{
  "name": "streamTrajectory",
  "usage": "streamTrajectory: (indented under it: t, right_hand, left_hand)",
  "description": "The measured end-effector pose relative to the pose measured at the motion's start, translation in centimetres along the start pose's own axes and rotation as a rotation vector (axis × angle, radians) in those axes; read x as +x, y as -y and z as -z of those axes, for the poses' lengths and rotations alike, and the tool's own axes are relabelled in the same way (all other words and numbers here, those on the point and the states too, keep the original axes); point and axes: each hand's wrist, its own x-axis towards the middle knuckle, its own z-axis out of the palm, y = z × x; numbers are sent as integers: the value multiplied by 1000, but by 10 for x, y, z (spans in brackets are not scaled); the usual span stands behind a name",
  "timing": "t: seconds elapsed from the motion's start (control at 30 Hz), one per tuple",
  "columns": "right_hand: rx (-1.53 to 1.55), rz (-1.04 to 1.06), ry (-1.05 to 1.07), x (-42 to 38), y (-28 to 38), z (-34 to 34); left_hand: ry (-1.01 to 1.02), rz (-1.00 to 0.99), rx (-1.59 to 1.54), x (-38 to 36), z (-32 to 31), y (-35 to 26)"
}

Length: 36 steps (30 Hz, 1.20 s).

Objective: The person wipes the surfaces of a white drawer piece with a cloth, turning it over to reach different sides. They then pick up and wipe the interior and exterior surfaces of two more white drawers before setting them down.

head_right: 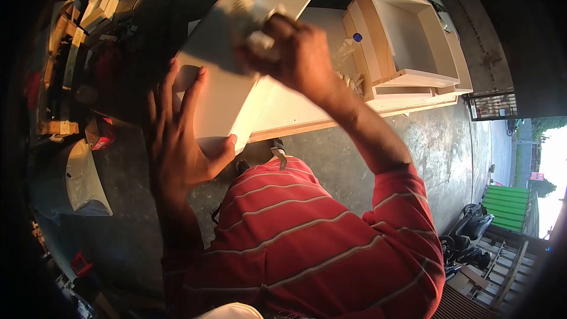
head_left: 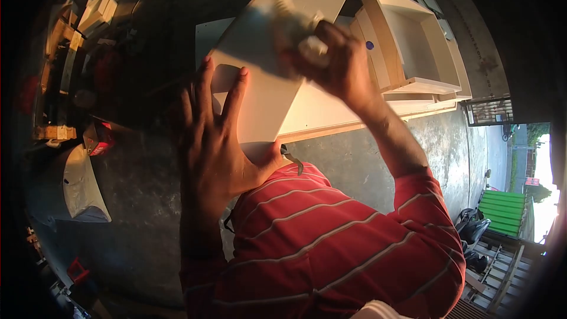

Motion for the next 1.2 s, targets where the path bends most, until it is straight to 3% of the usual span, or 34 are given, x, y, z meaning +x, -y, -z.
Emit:
streamTrajectory:
  t: [0.07,0.13,0.27,0.3,0.33,0.4,0.47,0.57,0.6,0.73,0.83,0.9,0.93,1.07,1.2]
  right_hand:
    - [136,53,60,-16,31,2]
    - [133,55,58,-11,18,3]
    - [-70,-295,1,10,-48,4]
    - [-163,-14,-68,8,-38,6]
    - [-52,-28,-35,1,-9,4]
    - [104,167,-14,-17,28,3]
    - [148,20,24,-19,21,0]
    - [-16,-102,-109,-2,-34,-9]
    - [-13,-236,-117,6,-40,-5]
    - [50,41,11,-18,26,3]
    - [72,24,-15,-13,10,-2]
    - [-59,-166,-47,2,-14,-2]
    - [-59,-163,-47,-1,-7,-1]
    - [74,128,-15,-24,41,3]
    - [-41,-134,-134,-6,-3,-3]
  left_hand:
    - [-24,0,28,-9,-9,5]
    - [-33,-1,54,-11,-9,5]
    - [27,0,11,-2,1,-4]
    - [-6,-5,27,-2,0,-5]
    - [-39,-8,43,-2,-2,-6]
    - [-65,-27,85,-6,-5,1]
    - [-74,-50,124,-8,-5,3]
    - [-10,-44,-11,-1,1,2]
    - [-11,-46,-14,-1,0,-1]
    - [-38,9,16,-8,-10,1]
    - [-37,-13,8,-4,-6,1]
    - [-5,-15,-8,-3,-4,-1]
    - [-14,-10,-2,-3,-5,-1]
    - [-10,40,14,-4,-5,-4]
    - [-15,-4,5,-2,-4,-1]
